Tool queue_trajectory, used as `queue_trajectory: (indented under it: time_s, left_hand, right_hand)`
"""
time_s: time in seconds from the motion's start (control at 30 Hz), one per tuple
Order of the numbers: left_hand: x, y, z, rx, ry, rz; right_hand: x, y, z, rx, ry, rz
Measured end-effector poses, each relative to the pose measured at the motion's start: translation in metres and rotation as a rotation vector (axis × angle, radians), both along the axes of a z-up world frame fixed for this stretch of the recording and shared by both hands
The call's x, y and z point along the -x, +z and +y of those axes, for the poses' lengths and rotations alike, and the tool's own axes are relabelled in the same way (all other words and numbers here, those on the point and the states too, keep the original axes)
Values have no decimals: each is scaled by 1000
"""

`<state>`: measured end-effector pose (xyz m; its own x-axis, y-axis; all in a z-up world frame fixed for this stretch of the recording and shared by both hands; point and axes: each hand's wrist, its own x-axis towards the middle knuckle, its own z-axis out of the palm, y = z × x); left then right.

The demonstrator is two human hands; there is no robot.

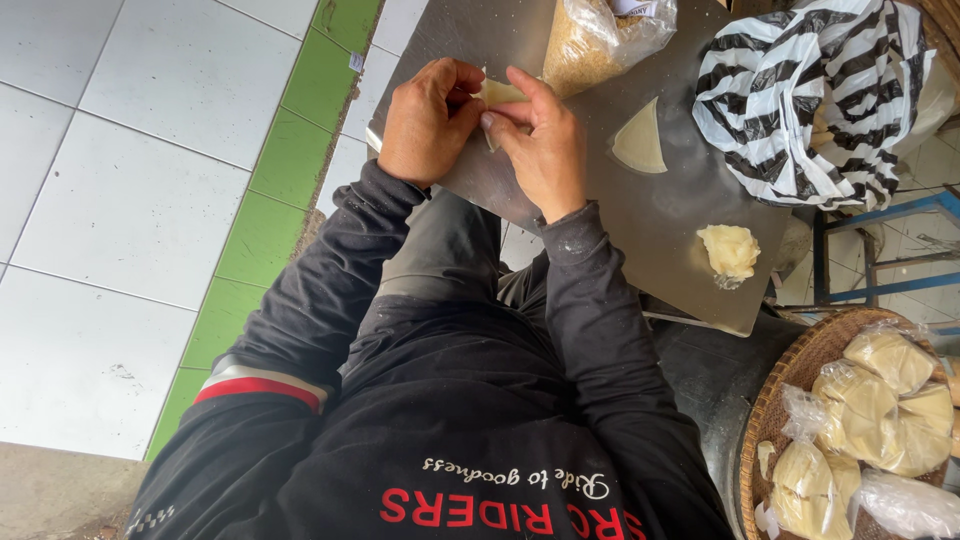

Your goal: The person folds triangular pastry sheets into cones, scoops a grainy filling into them with a spoon, and seals the edges by hand. Completed units are placed into a woven basket nearby.

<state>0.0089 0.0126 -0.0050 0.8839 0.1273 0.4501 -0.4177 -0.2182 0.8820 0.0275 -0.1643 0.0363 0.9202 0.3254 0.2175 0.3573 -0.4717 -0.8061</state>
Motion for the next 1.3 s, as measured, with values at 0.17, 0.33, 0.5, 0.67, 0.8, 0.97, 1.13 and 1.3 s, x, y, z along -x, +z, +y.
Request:
queue_trajectory:
  time_s: [0.17, 0.33, 0.5, 0.67, 0.8, 0.97, 1.13, 1.3]
  left_hand:
    - [3, 8, -1, -45, 46, 12]
    - [10, 14, -8, -174, 140, -19]
    - [8, 17, -7, -121, 64, 38]
    - [3, 15, -5, -84, 73, 53]
    - [9, 15, -12, -206, 147, -12]
    - [19, 22, -22, -325, 205, -107]
    - [18, 26, -19, -357, 130, -55]
    - [13, 16, -24, -440, 204, -69]
  right_hand:
    - [-7, -2, 2, -56, -24, 83]
    - [-6, 9, -5, -255, -28, 232]
    - [-1, 16, -2, -190, -5, 278]
    - [-3, -1, -6, -315, -34, 250]
    - [-9, -19, -17, -572, -89, 228]
    - [-10, -21, -26, -674, -96, 332]
    - [-6, -15, -21, -614, -30, 317]
    - [-6, -22, -23, -598, -4, 237]
